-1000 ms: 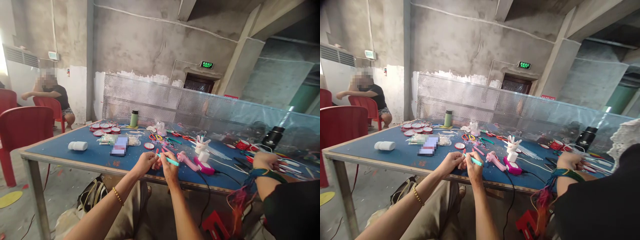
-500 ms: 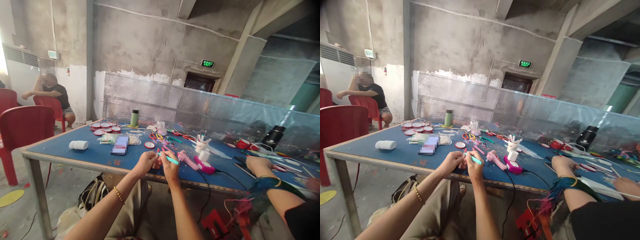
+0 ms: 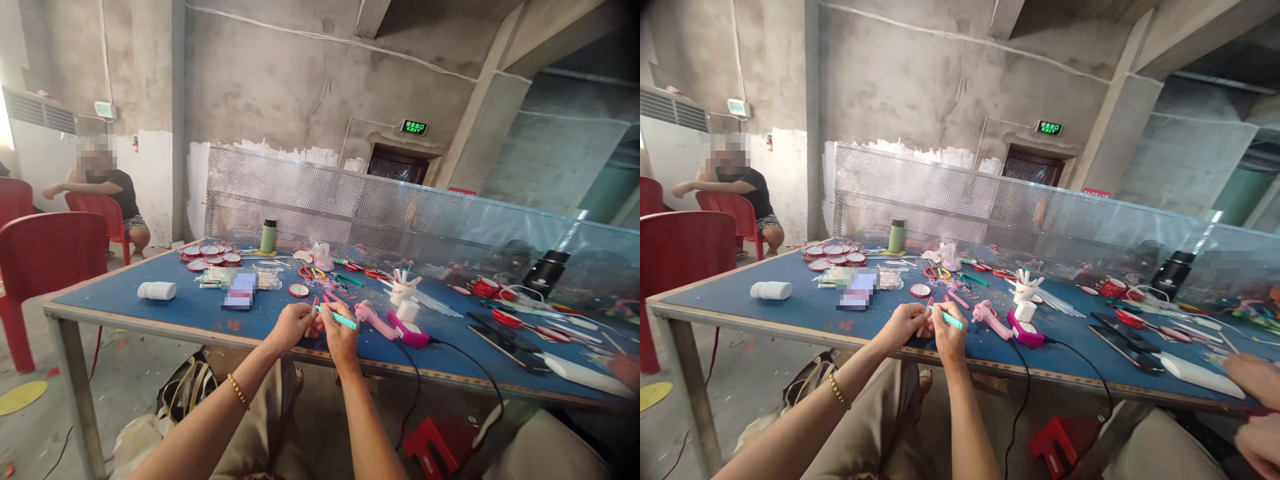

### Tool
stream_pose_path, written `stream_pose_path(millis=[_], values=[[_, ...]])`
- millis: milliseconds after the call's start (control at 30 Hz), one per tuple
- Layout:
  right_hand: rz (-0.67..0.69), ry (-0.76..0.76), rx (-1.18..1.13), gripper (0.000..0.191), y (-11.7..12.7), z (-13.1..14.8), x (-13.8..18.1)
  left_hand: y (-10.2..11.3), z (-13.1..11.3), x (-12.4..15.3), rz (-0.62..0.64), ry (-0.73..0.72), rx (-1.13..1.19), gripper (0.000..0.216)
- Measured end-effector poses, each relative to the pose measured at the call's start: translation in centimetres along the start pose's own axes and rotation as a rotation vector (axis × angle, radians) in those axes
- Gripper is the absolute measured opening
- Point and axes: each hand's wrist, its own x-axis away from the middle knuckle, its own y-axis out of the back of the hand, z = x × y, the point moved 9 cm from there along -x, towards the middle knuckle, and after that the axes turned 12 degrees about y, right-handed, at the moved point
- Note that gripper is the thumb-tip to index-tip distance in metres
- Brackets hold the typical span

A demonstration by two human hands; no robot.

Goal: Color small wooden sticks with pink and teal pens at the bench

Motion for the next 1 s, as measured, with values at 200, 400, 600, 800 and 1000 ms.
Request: stream_pose_path(millis=[200, 400, 600, 800, 1000], values=[[0.013, 0.013, 0.004, 0.03, -0.11, 0.21, -0.07, -0.04, 0.26, -0.13, 0.005, 0.002, 0.009, 0.034], [0.019, 0.019, 0.02, 0.029, -0.11, -0.14, -0.02, -0.02, 0.6, -0.32, -0.006, 0.009, 0.006, 0.032], [0.028, 0.027, 0.023, 0.028, -0.15, -0.19, -0.08, 0.05, 0.62, -0.27, -0.024, 0.009, -0.028, 0.029], [0.025, 0.014, 0.022, 0.03, -0.11, -0.27, 0.01, 0.0, 0.9, -0.35, -0.019, 0.001, -0.037, 0.027], [0.033, 0.008, 0.017, 0.027, -0.15, -0.28, 0.0, 0.05, 0.82, -0.41, -0.027, 0.0, -0.06, 0.027]])
